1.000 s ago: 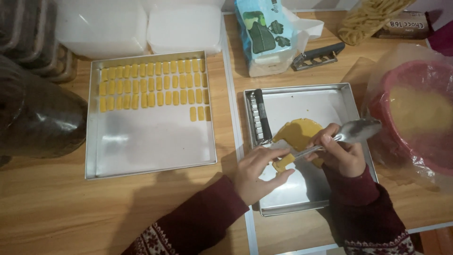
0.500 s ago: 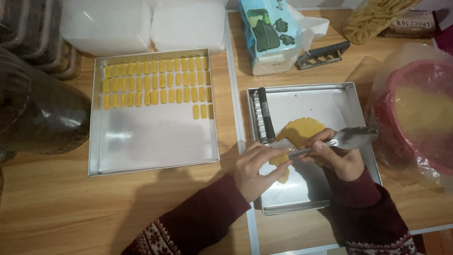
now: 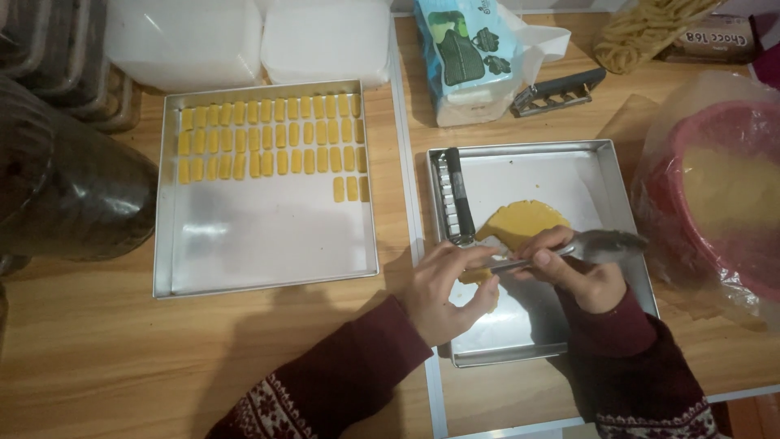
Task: Shaping small pieces of dough using a spoon and a metal mold and placing them in a tray
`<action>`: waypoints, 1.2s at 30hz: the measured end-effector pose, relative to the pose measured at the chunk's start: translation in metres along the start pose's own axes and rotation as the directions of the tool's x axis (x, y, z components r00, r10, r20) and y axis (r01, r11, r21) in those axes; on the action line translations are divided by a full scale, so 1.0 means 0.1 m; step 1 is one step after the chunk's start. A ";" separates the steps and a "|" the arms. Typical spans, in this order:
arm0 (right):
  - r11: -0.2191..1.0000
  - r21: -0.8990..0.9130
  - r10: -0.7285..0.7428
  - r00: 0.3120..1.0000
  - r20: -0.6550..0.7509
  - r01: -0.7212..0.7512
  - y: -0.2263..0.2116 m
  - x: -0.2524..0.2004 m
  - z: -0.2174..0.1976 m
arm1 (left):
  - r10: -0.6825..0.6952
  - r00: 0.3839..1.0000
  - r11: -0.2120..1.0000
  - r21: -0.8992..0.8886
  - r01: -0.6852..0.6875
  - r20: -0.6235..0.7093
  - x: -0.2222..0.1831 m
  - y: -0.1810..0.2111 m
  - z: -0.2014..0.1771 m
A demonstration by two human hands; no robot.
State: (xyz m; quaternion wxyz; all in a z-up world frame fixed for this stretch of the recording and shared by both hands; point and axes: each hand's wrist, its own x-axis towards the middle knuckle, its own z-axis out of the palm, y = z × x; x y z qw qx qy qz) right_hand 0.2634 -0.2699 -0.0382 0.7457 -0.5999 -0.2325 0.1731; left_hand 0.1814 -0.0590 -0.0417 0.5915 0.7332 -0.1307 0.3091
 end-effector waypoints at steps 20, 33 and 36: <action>0.988 -0.101 -0.120 0.993 0.009 0.121 -0.04 0.09 -0.05 | 0.038 0.999 0.999 0.023 -0.038 0.020 -0.07 -0.10 0.06; 0.959 -0.253 -0.115 0.991 0.076 0.130 0.04 0.05 0.07 | 0.041 0.998 0.999 -0.020 -0.040 0.055 0.00 0.02 -0.05; 0.932 -0.273 -0.189 0.962 0.196 0.238 0.03 0.04 0.10 | 0.054 0.997 0.998 -0.037 -0.052 0.055 0.00 0.05 -0.05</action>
